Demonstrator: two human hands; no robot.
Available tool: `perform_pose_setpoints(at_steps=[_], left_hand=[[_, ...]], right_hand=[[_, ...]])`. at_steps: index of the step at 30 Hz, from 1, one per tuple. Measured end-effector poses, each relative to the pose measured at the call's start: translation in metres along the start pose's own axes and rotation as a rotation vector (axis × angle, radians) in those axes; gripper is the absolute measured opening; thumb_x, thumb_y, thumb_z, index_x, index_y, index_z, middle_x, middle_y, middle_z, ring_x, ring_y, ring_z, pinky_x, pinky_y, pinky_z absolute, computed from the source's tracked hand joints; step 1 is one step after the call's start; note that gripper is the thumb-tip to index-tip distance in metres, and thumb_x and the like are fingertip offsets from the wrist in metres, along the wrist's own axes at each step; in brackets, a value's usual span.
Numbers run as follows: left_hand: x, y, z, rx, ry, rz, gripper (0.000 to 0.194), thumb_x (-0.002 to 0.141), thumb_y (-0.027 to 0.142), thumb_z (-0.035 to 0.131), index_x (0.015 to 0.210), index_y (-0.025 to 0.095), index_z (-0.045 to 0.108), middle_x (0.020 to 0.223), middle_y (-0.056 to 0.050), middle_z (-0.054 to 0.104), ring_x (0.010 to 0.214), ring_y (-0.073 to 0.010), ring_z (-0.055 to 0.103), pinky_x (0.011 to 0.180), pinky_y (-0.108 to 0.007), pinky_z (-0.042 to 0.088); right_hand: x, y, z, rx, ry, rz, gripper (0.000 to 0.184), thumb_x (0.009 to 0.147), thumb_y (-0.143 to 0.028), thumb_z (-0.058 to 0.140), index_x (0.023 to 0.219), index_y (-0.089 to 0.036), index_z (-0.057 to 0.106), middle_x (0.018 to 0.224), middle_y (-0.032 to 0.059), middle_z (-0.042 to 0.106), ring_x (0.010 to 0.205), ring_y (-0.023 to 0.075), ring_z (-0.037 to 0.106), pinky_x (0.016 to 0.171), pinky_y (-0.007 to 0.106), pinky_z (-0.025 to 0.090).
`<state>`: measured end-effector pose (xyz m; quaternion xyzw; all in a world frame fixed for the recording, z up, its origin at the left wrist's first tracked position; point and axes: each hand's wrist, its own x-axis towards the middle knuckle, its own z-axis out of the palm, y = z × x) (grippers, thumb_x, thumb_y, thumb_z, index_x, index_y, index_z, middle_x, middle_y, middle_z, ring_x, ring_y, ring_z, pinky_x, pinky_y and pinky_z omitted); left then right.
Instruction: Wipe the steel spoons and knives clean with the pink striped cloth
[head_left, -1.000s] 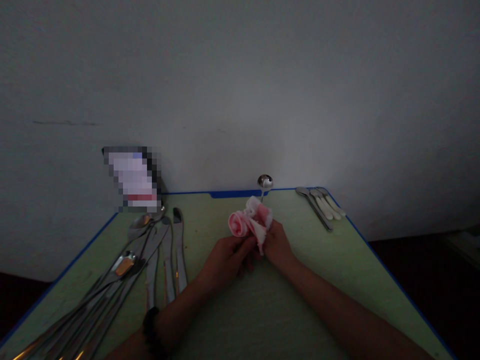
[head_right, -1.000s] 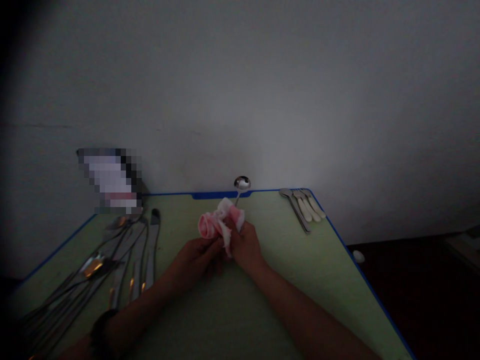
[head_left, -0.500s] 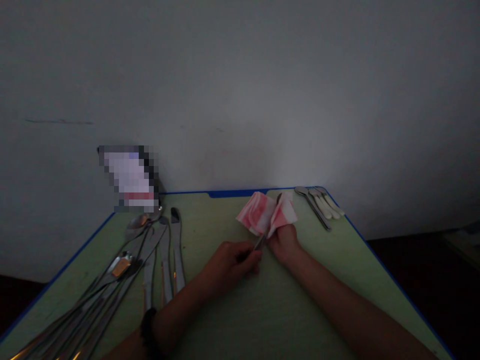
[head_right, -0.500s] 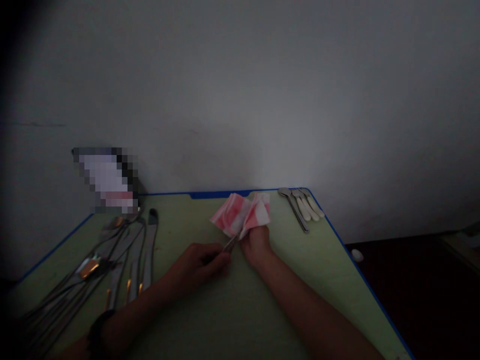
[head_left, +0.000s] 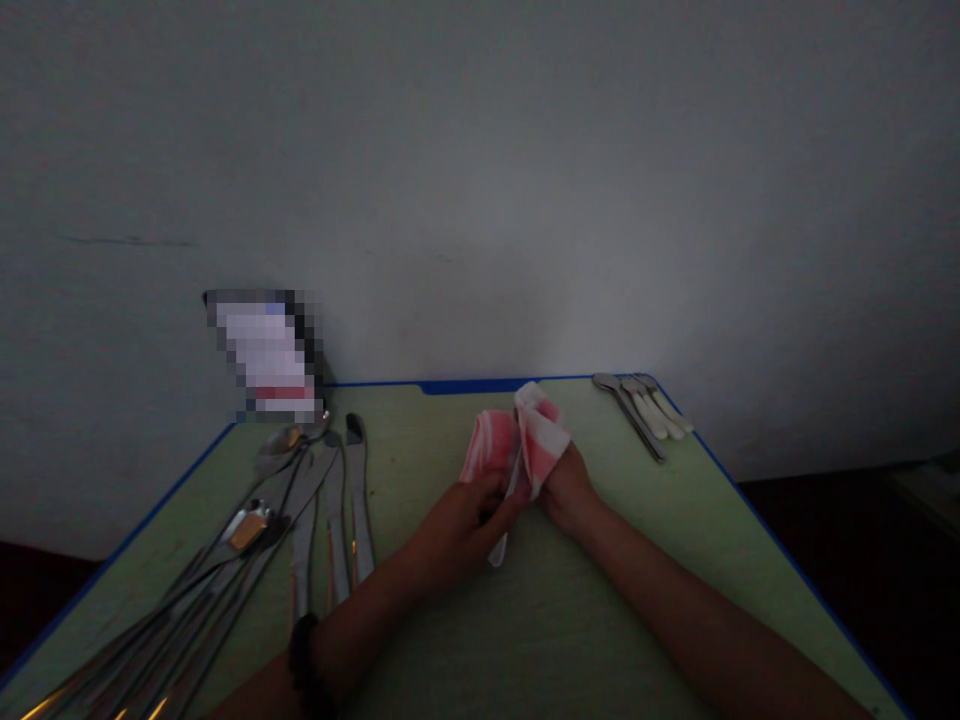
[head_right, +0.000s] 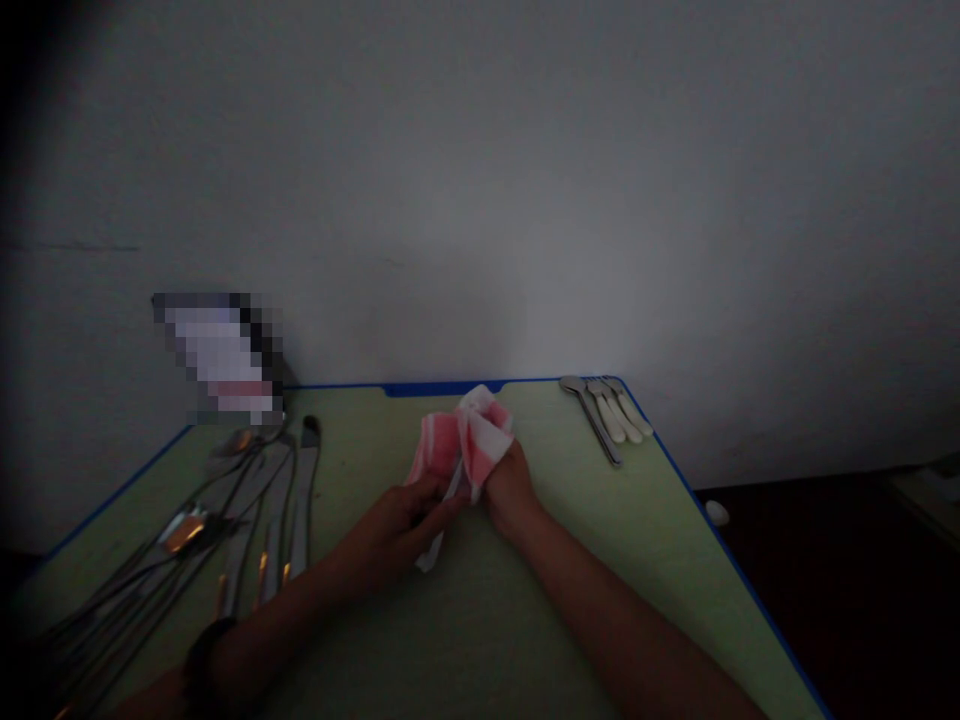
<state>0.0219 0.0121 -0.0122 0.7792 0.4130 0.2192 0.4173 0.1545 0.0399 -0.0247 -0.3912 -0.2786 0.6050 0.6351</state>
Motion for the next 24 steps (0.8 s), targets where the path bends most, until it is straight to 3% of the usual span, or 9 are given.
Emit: perform_pose_setpoints(at_steps=[2, 8, 13, 16, 21, 24], left_hand=[[-0.001, -0.002, 0.000, 0.039, -0.018, 0.030, 0.029, 0.088, 0.038, 0.037, 0.070, 0.017, 0.045, 0.059, 0.005, 0.044, 0.053, -0.0097, 0.042, 0.050, -0.021, 0.029], [-0.003, -0.003, -0.002, 0.159, -0.051, 0.087, 0.030, 0.088, 0.035, 0.037, 0.064, 0.017, 0.041, 0.056, 0.005, 0.041, 0.053, -0.0098, 0.042, 0.051, -0.022, 0.028], [-0.003, -0.002, -0.004, 0.161, -0.080, 0.108, 0.028, 0.086, 0.031, 0.037, 0.065, 0.016, 0.047, 0.059, 0.003, 0.047, 0.055, -0.0106, 0.044, 0.051, -0.021, 0.030], [-0.003, -0.003, -0.003, 0.166, -0.117, 0.100, 0.028, 0.086, 0.030, 0.036, 0.067, 0.016, 0.050, 0.060, 0.002, 0.050, 0.054, -0.0104, 0.045, 0.050, -0.020, 0.029], [-0.003, -0.004, -0.001, 0.220, -0.100, 0.067, 0.029, 0.085, 0.031, 0.038, 0.062, 0.017, 0.048, 0.055, 0.003, 0.048, 0.049, -0.0097, 0.044, 0.048, -0.020, 0.027], [-0.003, -0.002, 0.001, 0.247, -0.103, 0.069, 0.027, 0.083, 0.030, 0.042, 0.059, 0.017, 0.047, 0.052, 0.004, 0.046, 0.048, -0.0093, 0.042, 0.047, -0.020, 0.026]], right_hand=[[0.004, -0.001, 0.001, 0.104, 0.043, -0.034, 0.026, 0.070, -0.040, 0.060, 0.087, -0.020, 0.057, 0.078, 0.0010, 0.061, 0.063, 0.0134, 0.054, 0.058, 0.026, 0.045], [0.013, -0.007, -0.003, 0.266, -0.035, -0.088, 0.024, 0.078, -0.042, 0.049, 0.092, -0.023, 0.056, 0.081, -0.0006, 0.061, 0.072, 0.0131, 0.057, 0.073, 0.028, 0.047], [0.002, -0.002, -0.004, -0.034, -0.120, -0.045, 0.024, 0.071, -0.037, 0.059, 0.088, -0.019, 0.061, 0.081, 0.0031, 0.064, 0.070, 0.0162, 0.058, 0.062, 0.027, 0.047], [-0.001, 0.000, -0.006, -0.208, -0.171, -0.092, 0.023, 0.069, -0.031, 0.060, 0.088, -0.019, 0.062, 0.084, 0.0041, 0.066, 0.070, 0.0167, 0.058, 0.061, 0.026, 0.045], [0.002, -0.003, -0.006, -0.292, -0.118, -0.144, 0.029, 0.070, -0.030, 0.056, 0.095, -0.019, 0.062, 0.084, 0.0040, 0.066, 0.069, 0.0152, 0.056, 0.062, 0.025, 0.043], [0.001, -0.005, -0.007, -0.422, -0.049, -0.163, 0.023, 0.072, -0.030, 0.052, 0.087, -0.015, 0.063, 0.073, 0.0022, 0.063, 0.061, 0.0129, 0.051, 0.056, 0.022, 0.040]])
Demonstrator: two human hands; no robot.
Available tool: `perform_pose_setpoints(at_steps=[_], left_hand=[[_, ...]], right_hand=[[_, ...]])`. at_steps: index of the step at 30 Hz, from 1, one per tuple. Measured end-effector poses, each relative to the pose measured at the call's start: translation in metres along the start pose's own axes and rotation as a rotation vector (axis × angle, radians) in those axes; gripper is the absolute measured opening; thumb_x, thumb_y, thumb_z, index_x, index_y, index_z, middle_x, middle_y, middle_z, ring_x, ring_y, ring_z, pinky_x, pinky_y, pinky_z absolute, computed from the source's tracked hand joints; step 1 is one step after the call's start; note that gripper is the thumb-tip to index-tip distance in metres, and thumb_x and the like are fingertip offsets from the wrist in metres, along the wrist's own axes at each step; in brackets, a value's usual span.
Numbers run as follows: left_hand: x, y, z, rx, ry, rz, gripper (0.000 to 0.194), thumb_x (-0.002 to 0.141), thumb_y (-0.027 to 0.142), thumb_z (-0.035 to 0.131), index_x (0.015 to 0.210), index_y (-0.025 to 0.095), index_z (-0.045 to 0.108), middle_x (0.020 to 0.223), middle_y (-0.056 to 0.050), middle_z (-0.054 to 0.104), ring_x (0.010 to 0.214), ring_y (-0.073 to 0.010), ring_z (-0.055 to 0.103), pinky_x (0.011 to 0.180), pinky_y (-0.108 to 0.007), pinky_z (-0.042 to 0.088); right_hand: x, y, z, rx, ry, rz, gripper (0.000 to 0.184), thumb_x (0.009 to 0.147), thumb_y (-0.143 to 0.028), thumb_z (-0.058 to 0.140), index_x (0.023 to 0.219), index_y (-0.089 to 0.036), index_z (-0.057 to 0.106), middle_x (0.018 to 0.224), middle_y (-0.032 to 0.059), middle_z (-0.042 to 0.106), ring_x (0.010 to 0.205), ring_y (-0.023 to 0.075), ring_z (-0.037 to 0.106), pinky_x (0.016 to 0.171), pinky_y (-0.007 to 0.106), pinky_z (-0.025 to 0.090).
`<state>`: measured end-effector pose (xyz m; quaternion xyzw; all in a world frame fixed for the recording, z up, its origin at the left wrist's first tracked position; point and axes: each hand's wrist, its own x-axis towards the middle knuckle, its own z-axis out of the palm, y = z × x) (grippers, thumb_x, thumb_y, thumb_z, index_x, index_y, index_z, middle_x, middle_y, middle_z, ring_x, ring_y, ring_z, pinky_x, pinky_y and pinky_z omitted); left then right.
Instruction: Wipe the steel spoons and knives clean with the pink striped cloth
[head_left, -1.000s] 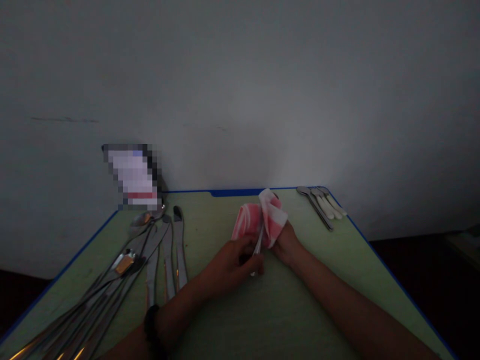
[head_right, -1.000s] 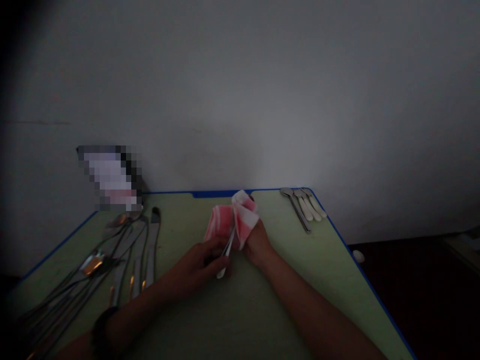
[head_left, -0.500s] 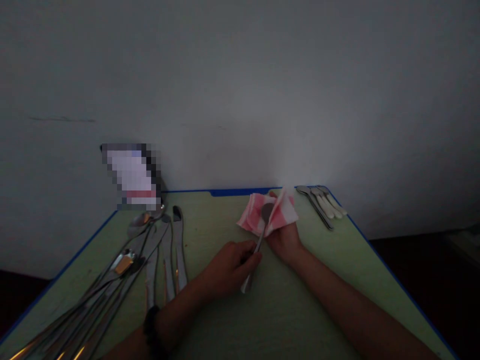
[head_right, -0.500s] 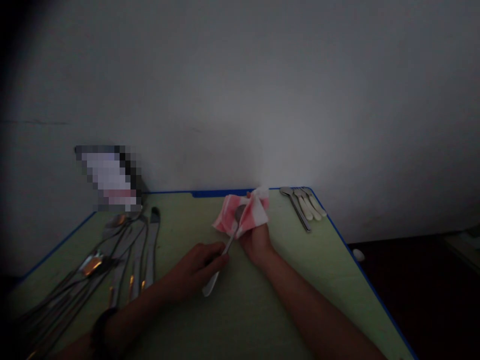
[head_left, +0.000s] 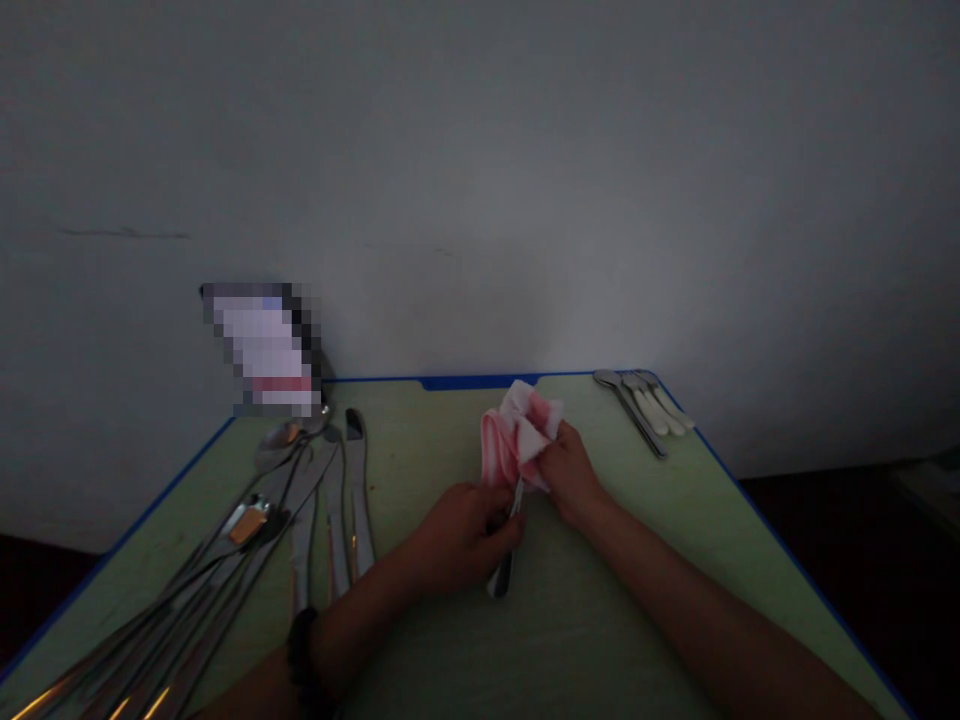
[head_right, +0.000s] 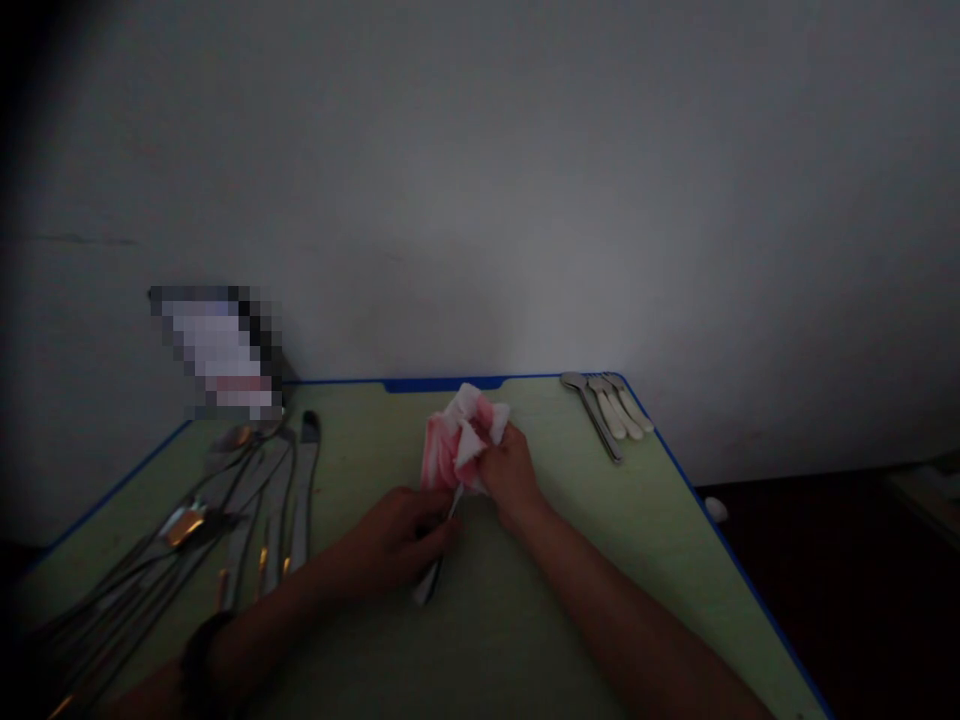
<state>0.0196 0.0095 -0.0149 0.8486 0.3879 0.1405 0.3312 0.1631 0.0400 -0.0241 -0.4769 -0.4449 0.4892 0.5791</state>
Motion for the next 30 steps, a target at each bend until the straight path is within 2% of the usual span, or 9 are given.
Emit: perform_pose_setpoints(at_steps=[4, 6, 10, 14, 17, 22, 26, 30], left_hand=[[-0.001, 0.002, 0.000, -0.006, 0.011, 0.002, 0.027, 0.079, 0.028, 0.045, 0.055, 0.017, 0.043, 0.053, 0.004, 0.043, 0.048, -0.0085, 0.041, 0.047, -0.019, 0.026], [-0.001, 0.003, -0.001, -0.057, -0.011, -0.005, 0.026, 0.079, 0.027, 0.045, 0.055, 0.017, 0.044, 0.053, 0.004, 0.043, 0.048, -0.0086, 0.041, 0.047, -0.019, 0.027], [-0.002, 0.001, -0.007, -0.264, -0.061, -0.038, 0.021, 0.077, 0.024, 0.043, 0.059, 0.016, 0.050, 0.057, 0.003, 0.046, 0.053, -0.0096, 0.043, 0.049, -0.019, 0.032], [-0.002, -0.004, -0.010, -0.526, -0.087, -0.114, 0.020, 0.076, 0.025, 0.041, 0.065, 0.015, 0.054, 0.062, 0.003, 0.048, 0.057, -0.0106, 0.046, 0.052, -0.019, 0.036], [-0.002, -0.009, -0.010, -0.573, -0.074, -0.182, 0.022, 0.076, 0.028, 0.043, 0.060, 0.015, 0.051, 0.057, 0.003, 0.045, 0.054, -0.0100, 0.043, 0.048, -0.019, 0.033], [-0.001, -0.009, -0.011, -0.564, -0.082, -0.087, 0.020, 0.076, 0.023, 0.042, 0.062, 0.014, 0.054, 0.062, 0.003, 0.048, 0.058, -0.0105, 0.045, 0.054, -0.020, 0.036], [-0.001, -0.004, -0.013, -0.566, -0.152, -0.014, 0.020, 0.076, 0.019, 0.040, 0.061, 0.014, 0.054, 0.063, 0.003, 0.049, 0.059, -0.0105, 0.047, 0.055, -0.019, 0.037], [-0.001, -0.002, -0.013, -0.585, -0.155, -0.056, 0.019, 0.075, 0.018, 0.041, 0.062, 0.014, 0.054, 0.058, 0.003, 0.049, 0.055, -0.0099, 0.046, 0.051, -0.018, 0.037]], right_hand=[[-0.002, 0.001, -0.003, -0.212, 0.050, -0.061, 0.022, 0.075, -0.032, 0.049, 0.066, -0.014, 0.059, 0.059, -0.0004, 0.056, 0.053, 0.0103, 0.044, 0.050, 0.022, 0.034], [0.000, 0.003, -0.006, -0.221, 0.037, -0.023, 0.027, 0.076, -0.036, 0.049, 0.062, -0.014, 0.057, 0.055, -0.0013, 0.053, 0.050, 0.0097, 0.042, 0.047, 0.022, 0.032], [0.004, 0.007, -0.011, 0.045, -0.062, 0.167, 0.024, 0.070, -0.038, 0.056, 0.069, -0.014, 0.059, 0.055, -0.0017, 0.056, 0.049, 0.0100, 0.046, 0.048, 0.021, 0.035], [0.006, 0.003, -0.012, 0.318, -0.089, 0.282, 0.023, 0.060, -0.027, 0.065, 0.079, -0.015, 0.061, 0.063, -0.0002, 0.062, 0.055, 0.0122, 0.054, 0.055, 0.024, 0.043], [0.006, -0.001, -0.012, 0.321, -0.094, 0.293, 0.020, 0.058, -0.023, 0.065, 0.076, -0.015, 0.061, 0.061, -0.0007, 0.062, 0.053, 0.0119, 0.053, 0.054, 0.025, 0.044], [0.005, 0.002, -0.013, 0.354, -0.187, 0.244, 0.023, 0.062, -0.026, 0.067, 0.082, -0.015, 0.062, 0.067, 0.0003, 0.064, 0.057, 0.0119, 0.056, 0.059, 0.026, 0.045], [0.005, 0.005, -0.012, 0.354, -0.163, 0.208, 0.030, 0.062, -0.033, 0.070, 0.085, -0.016, 0.061, 0.073, 0.0002, 0.065, 0.061, 0.0118, 0.057, 0.062, 0.025, 0.044], [0.004, 0.004, -0.011, 0.331, -0.138, 0.222, 0.026, 0.064, -0.036, 0.067, 0.079, -0.015, 0.060, 0.066, -0.0011, 0.062, 0.056, 0.0111, 0.054, 0.058, 0.025, 0.042]])
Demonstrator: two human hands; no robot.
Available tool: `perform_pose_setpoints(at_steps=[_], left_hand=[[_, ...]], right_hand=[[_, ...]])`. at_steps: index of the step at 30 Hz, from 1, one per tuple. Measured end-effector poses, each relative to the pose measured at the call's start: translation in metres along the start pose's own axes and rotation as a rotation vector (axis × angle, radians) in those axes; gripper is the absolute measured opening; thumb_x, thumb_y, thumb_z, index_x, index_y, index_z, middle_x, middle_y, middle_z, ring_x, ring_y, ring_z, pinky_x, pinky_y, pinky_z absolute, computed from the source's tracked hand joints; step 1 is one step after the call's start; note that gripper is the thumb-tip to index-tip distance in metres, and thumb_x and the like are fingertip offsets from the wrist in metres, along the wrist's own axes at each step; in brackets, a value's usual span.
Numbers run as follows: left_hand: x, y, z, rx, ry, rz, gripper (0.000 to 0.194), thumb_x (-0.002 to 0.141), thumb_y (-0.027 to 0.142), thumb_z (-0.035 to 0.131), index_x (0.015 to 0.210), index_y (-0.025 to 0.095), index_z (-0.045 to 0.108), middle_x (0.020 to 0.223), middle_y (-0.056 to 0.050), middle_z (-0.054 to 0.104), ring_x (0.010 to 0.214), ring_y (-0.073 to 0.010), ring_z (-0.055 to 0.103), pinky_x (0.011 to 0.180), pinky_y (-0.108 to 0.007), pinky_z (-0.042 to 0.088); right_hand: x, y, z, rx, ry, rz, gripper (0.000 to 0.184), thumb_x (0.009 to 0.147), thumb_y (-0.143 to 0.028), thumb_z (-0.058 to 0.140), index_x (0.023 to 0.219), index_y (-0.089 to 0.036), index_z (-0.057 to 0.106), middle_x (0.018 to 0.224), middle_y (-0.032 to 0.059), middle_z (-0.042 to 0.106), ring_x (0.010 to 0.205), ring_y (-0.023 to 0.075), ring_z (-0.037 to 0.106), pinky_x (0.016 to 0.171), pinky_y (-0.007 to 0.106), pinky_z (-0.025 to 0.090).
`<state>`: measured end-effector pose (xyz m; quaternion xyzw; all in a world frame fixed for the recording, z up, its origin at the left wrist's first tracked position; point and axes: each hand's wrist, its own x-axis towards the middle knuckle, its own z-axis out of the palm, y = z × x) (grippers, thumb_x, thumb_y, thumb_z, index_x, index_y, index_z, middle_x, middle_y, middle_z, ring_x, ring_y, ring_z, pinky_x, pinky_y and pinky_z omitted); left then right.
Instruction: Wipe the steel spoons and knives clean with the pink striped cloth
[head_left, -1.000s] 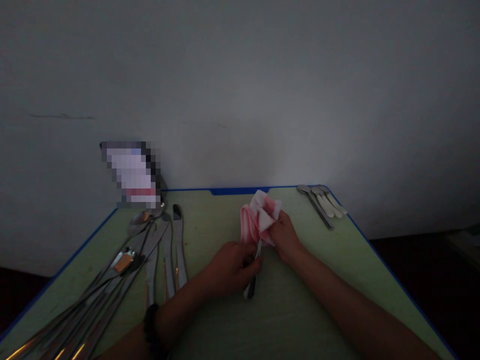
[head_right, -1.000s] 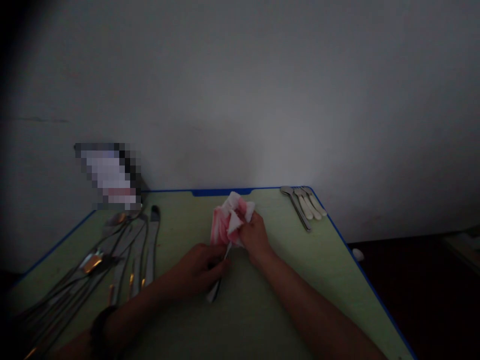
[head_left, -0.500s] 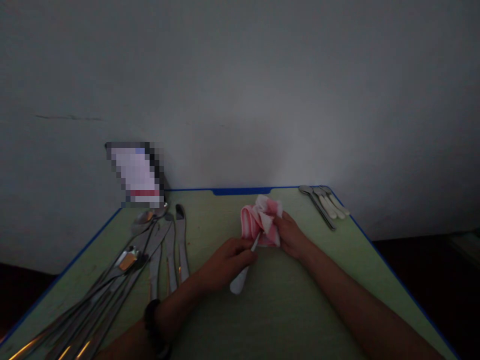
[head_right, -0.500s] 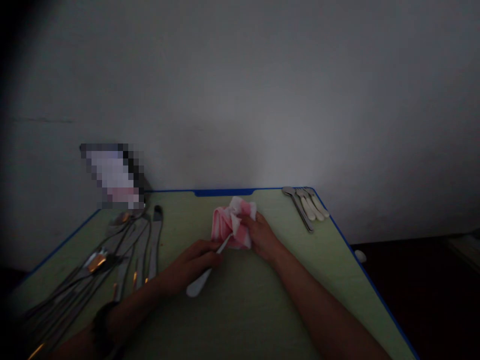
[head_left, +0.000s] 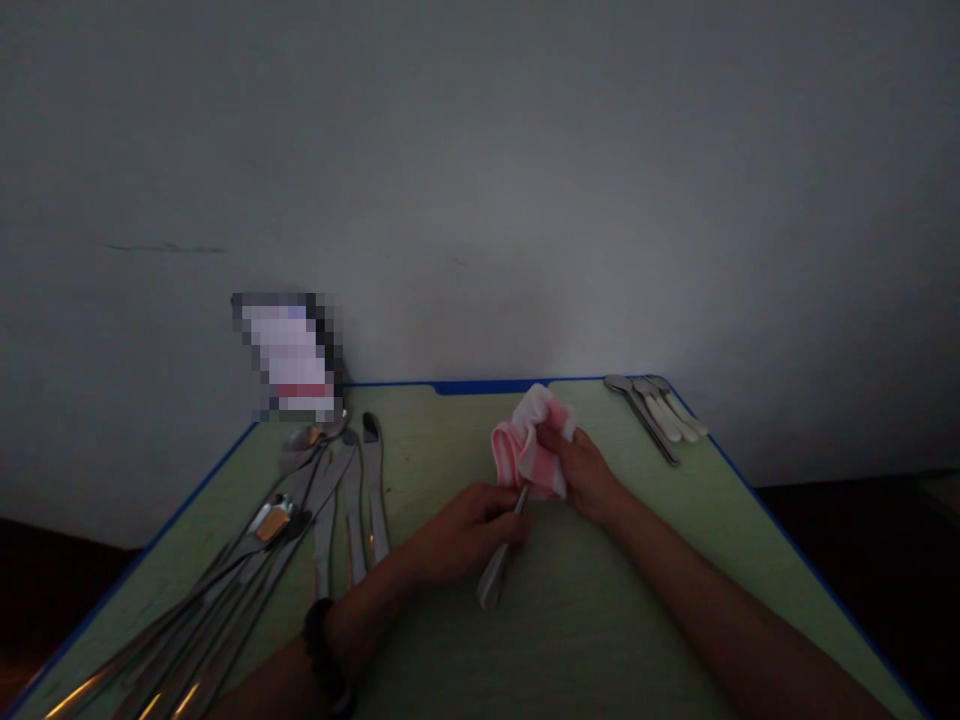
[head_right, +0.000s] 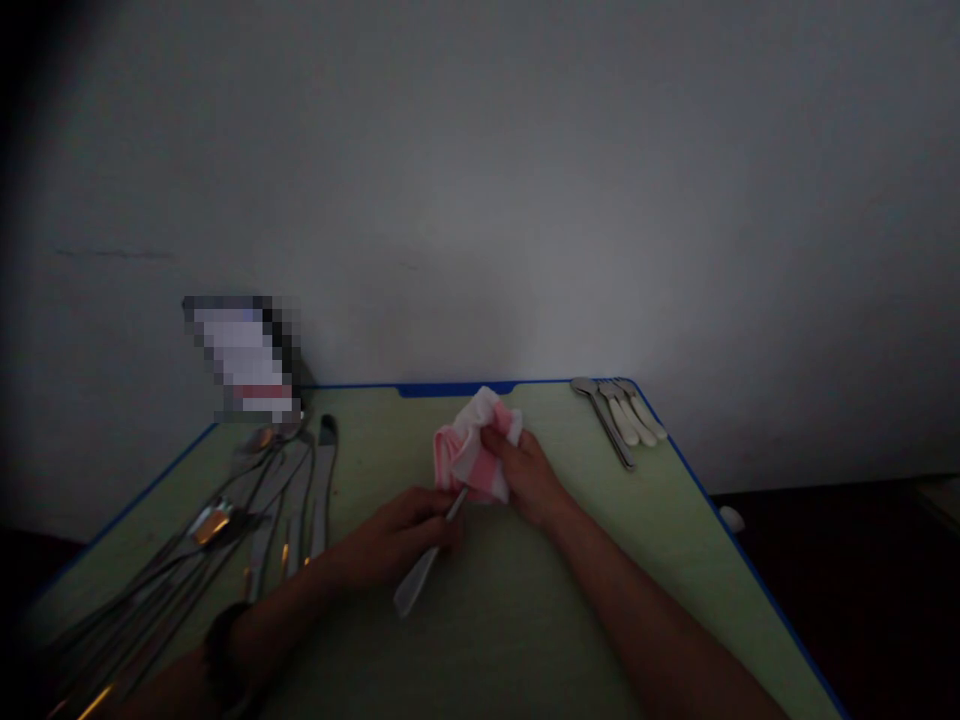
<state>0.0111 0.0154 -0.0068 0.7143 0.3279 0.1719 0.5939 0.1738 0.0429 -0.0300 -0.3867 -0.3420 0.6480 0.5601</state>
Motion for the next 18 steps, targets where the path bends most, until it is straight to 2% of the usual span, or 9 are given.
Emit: perform_pose_setpoints(at_steps=[3, 6, 10, 13, 18], left_hand=[[-0.0006, -0.0008, -0.0002, -0.066, 0.005, -0.069, 0.021, 0.076, 0.019, 0.038, 0.068, 0.015, 0.057, 0.054, 0.003, 0.050, 0.050, -0.0100, 0.046, 0.048, -0.019, 0.037], [-0.0004, -0.0020, -0.0016, -0.086, 0.019, -0.071, 0.021, 0.075, 0.020, 0.038, 0.061, 0.015, 0.053, 0.052, 0.003, 0.049, 0.049, -0.0097, 0.046, 0.048, -0.019, 0.037], [0.0011, -0.0030, -0.0033, -0.036, 0.032, -0.068, 0.020, 0.075, 0.020, 0.039, 0.063, 0.014, 0.054, 0.054, 0.003, 0.051, 0.050, -0.0095, 0.046, 0.049, -0.018, 0.037], [0.0020, -0.0022, -0.0037, 0.018, 0.044, -0.043, 0.021, 0.077, 0.021, 0.039, 0.067, 0.014, 0.056, 0.055, 0.003, 0.051, 0.053, -0.0099, 0.047, 0.053, -0.019, 0.038], [0.0015, -0.0022, -0.0011, 0.189, 0.046, -0.022, 0.035, 0.084, 0.030, 0.037, 0.059, 0.013, 0.054, 0.054, 0.003, 0.046, 0.051, -0.0084, 0.044, 0.050, -0.018, 0.034]], right_hand=[[-0.0001, 0.0006, 0.0000, -0.044, 0.035, 0.003, 0.021, 0.064, -0.032, 0.064, 0.076, -0.014, 0.060, 0.062, -0.0015, 0.060, 0.054, 0.0111, 0.052, 0.055, 0.024, 0.040], [-0.0003, 0.0015, -0.0017, -0.119, 0.086, 0.026, 0.016, 0.064, -0.025, 0.061, 0.075, -0.014, 0.061, 0.060, -0.0022, 0.060, 0.053, 0.0113, 0.051, 0.052, 0.023, 0.039], [-0.0009, 0.0017, -0.0033, -0.159, 0.033, 0.006, 0.015, 0.063, -0.023, 0.058, 0.077, -0.016, 0.061, 0.061, -0.0032, 0.060, 0.052, 0.0110, 0.051, 0.051, 0.023, 0.039], [-0.0002, 0.0012, -0.0021, -0.115, 0.002, -0.014, 0.018, 0.063, -0.024, 0.061, 0.079, -0.016, 0.061, 0.062, -0.0024, 0.061, 0.057, 0.0123, 0.054, 0.055, 0.024, 0.041], [0.0021, -0.0002, -0.0002, 0.008, 0.087, -0.008, 0.027, 0.062, -0.031, 0.066, 0.083, -0.016, 0.059, 0.066, -0.0009, 0.063, 0.059, 0.0135, 0.056, 0.059, 0.026, 0.044]])
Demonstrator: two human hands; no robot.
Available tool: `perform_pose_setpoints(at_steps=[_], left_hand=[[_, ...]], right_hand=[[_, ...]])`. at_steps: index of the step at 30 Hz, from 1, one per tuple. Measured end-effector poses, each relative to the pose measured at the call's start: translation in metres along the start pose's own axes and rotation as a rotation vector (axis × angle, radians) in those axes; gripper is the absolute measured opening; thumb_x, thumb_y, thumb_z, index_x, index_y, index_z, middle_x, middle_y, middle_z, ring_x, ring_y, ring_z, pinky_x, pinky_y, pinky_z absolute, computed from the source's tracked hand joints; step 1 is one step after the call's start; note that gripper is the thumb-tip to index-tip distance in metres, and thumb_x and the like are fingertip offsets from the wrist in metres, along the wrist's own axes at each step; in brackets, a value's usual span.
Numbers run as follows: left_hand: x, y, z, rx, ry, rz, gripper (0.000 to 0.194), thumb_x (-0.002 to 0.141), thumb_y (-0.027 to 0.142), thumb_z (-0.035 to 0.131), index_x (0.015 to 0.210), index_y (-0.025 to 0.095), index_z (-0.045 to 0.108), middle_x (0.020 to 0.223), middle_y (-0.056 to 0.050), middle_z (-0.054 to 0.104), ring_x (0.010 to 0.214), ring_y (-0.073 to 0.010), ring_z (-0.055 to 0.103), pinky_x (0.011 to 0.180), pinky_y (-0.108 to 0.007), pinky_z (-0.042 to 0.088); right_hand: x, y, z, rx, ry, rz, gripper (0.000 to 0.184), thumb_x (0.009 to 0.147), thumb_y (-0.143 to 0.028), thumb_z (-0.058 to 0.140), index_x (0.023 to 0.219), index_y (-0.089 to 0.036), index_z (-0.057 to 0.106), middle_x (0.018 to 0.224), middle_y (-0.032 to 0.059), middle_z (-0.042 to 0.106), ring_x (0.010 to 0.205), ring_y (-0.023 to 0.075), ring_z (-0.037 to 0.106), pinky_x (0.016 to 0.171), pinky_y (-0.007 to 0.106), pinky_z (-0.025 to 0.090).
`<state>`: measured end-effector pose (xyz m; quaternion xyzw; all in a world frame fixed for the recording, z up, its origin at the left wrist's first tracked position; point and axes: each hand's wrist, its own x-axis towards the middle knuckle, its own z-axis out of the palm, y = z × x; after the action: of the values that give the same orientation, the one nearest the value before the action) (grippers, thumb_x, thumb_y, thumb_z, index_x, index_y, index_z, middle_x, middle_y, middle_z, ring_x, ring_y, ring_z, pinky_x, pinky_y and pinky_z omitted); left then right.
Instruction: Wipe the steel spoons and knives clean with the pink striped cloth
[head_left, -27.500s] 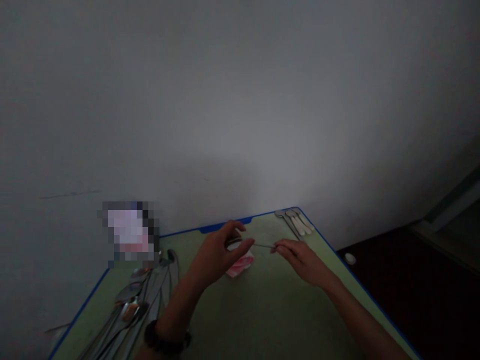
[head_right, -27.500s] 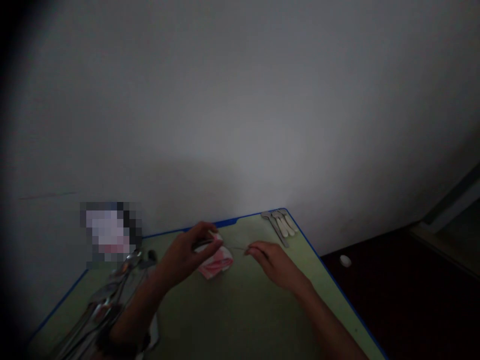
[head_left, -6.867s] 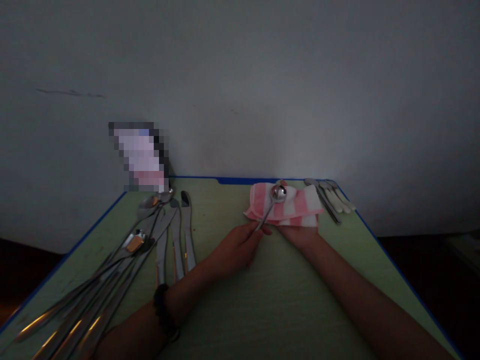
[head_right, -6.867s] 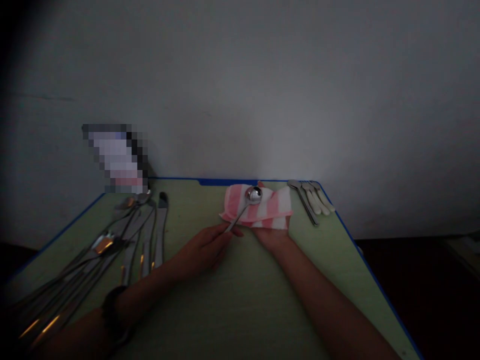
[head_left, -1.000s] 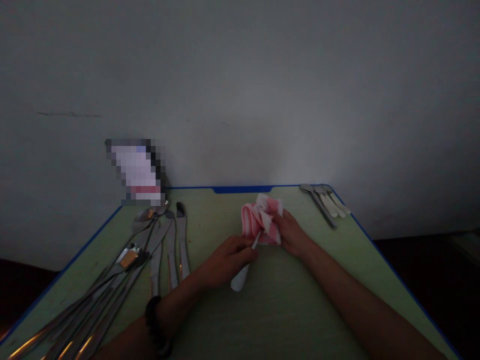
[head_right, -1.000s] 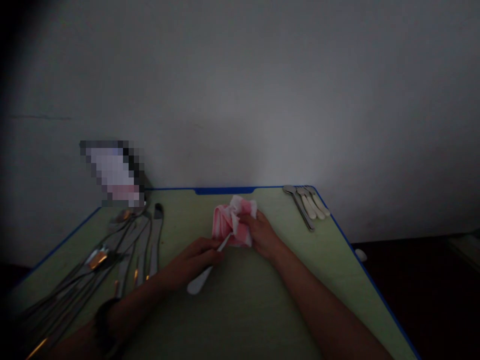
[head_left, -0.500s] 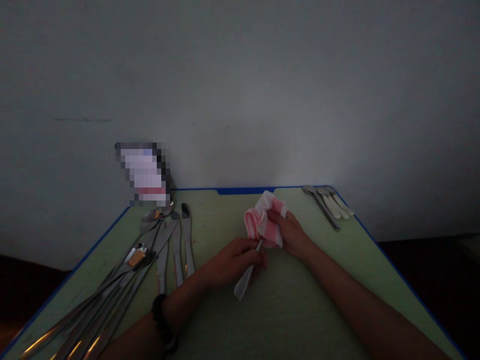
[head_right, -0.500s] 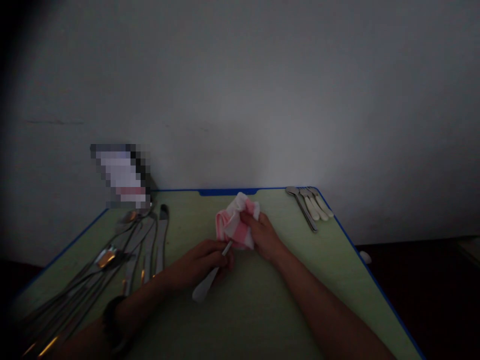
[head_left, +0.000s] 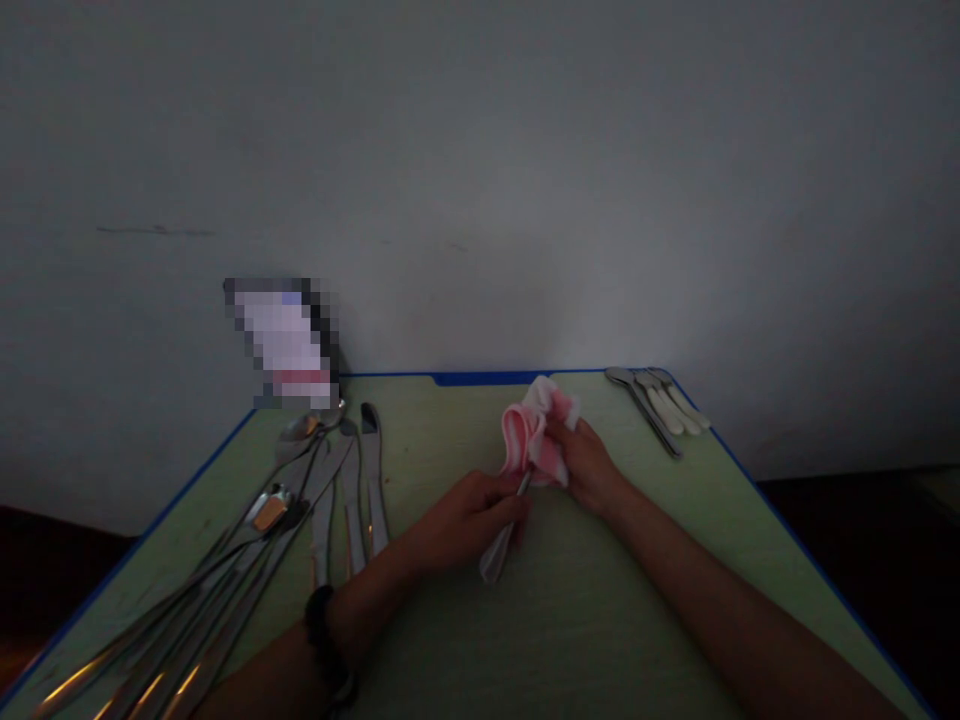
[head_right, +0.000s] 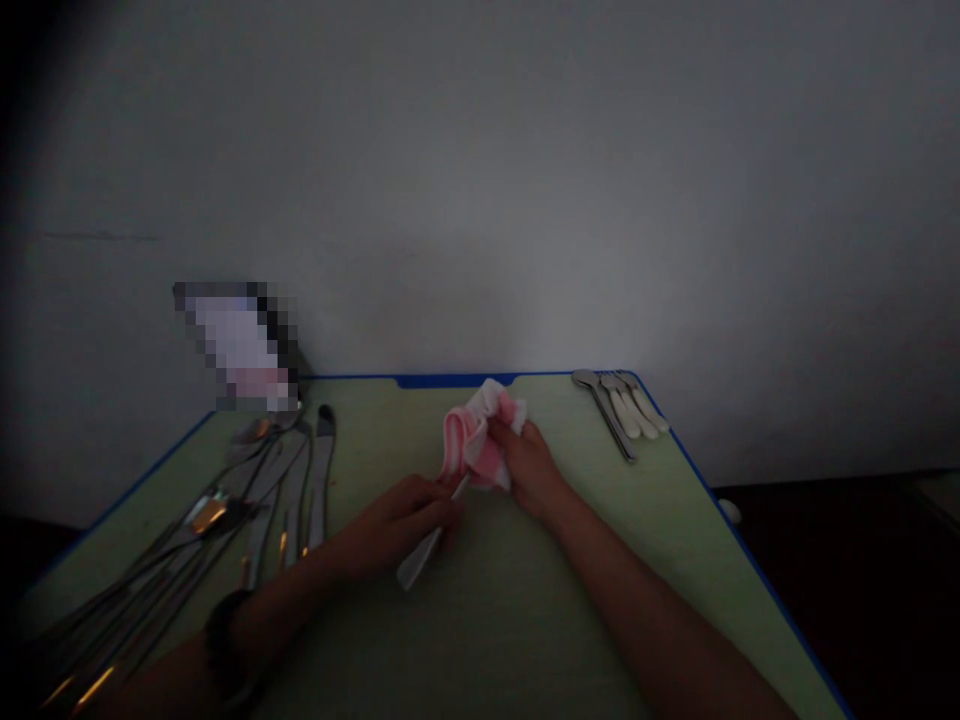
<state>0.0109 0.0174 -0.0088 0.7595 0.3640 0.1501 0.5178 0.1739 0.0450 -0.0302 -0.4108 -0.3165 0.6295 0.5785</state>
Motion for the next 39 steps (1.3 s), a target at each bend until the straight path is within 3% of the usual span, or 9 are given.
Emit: perform_pose_setpoints(at_steps=[4, 19, 30, 33, 35, 37, 39], left_hand=[[-0.002, -0.001, 0.004, 0.132, -0.016, 0.028, 0.042, 0.087, 0.038, 0.038, 0.055, 0.013, 0.052, 0.047, 0.005, 0.037, 0.044, -0.0063, 0.035, 0.043, -0.018, 0.025], [-0.002, -0.001, 0.008, 0.266, 0.007, 0.078, 0.035, 0.087, 0.028, 0.039, 0.063, 0.013, 0.061, 0.050, 0.004, 0.047, 0.046, -0.0067, 0.043, 0.046, -0.017, 0.029], [-0.001, 0.001, 0.008, 0.287, 0.000, 0.091, 0.034, 0.087, 0.024, 0.038, 0.066, 0.014, 0.062, 0.051, 0.004, 0.049, 0.049, -0.0074, 0.047, 0.049, -0.016, 0.033], [-0.007, 0.015, -0.006, 0.332, -0.060, 0.103, 0.031, 0.088, 0.024, 0.037, 0.074, 0.014, 0.062, 0.059, 0.002, 0.056, 0.055, -0.0089, 0.051, 0.053, -0.017, 0.036], [-0.017, 0.027, -0.025, 0.379, -0.125, 0.087, 0.024, 0.087, 0.024, 0.040, 0.081, 0.014, 0.060, 0.068, 0.000, 0.061, 0.058, -0.0099, 0.054, 0.055, -0.018, 0.038], [-0.031, 0.038, -0.049, 0.444, -0.190, -0.029, 0.025, 0.087, 0.022, 0.038, 0.081, 0.015, 0.060, 0.063, 0.000, 0.062, 0.054, -0.0106, 0.053, 0.054, -0.020, 0.038], [-0.044, 0.045, -0.075, 0.551, -0.079, -0.108, 0.021, 0.083, 0.019, 0.041, 0.084, 0.015, 0.062, 0.067, -0.001, 0.063, 0.059, -0.0118, 0.054, 0.056, -0.021, 0.037]], right_hand=[[0.000, -0.001, -0.001, -0.010, 0.005, 0.038, 0.029, 0.061, -0.032, 0.067, 0.083, -0.015, 0.059, 0.063, -0.0004, 0.062, 0.055, 0.0136, 0.055, 0.056, 0.026, 0.044], [0.001, 0.002, -0.001, -0.032, -0.041, 0.048, 0.035, 0.063, -0.041, 0.067, 0.086, -0.016, 0.060, 0.070, 0.0016, 0.065, 0.061, 0.0156, 0.058, 0.058, 0.027, 0.044], [0.001, 0.002, 0.001, -0.056, 0.001, 0.033, 0.043, 0.063, -0.048, 0.066, 0.093, -0.017, 0.058, 0.079, 0.0038, 0.067, 0.073, 0.0193, 0.061, 0.065, 0.029, 0.046], [-0.003, 0.001, 0.000, -0.144, 0.017, -0.013, 0.043, 0.068, -0.050, 0.061, 0.096, -0.018, 0.058, 0.082, 0.0043, 0.067, 0.075, 0.0194, 0.060, 0.065, 0.029, 0.045], [-0.007, -0.002, 0.001, -0.295, 0.009, -0.084, 0.040, 0.072, -0.050, 0.057, 0.094, -0.017, 0.059, 0.083, 0.0044, 0.066, 0.076, 0.0192, 0.059, 0.066, 0.029, 0.044], [-0.012, -0.010, 0.006, -0.517, -0.069, -0.137, 0.036, 0.074, -0.047, 0.056, 0.089, -0.015, 0.061, 0.081, 0.0049, 0.065, 0.074, 0.0193, 0.058, 0.065, 0.029, 0.043], [-0.014, -0.022, 0.016, -0.677, -0.213, -0.176, 0.032, 0.077, -0.044, 0.054, 0.086, -0.015, 0.063, 0.080, 0.0049, 0.065, 0.071, 0.0186, 0.057, 0.065, 0.029, 0.042]])
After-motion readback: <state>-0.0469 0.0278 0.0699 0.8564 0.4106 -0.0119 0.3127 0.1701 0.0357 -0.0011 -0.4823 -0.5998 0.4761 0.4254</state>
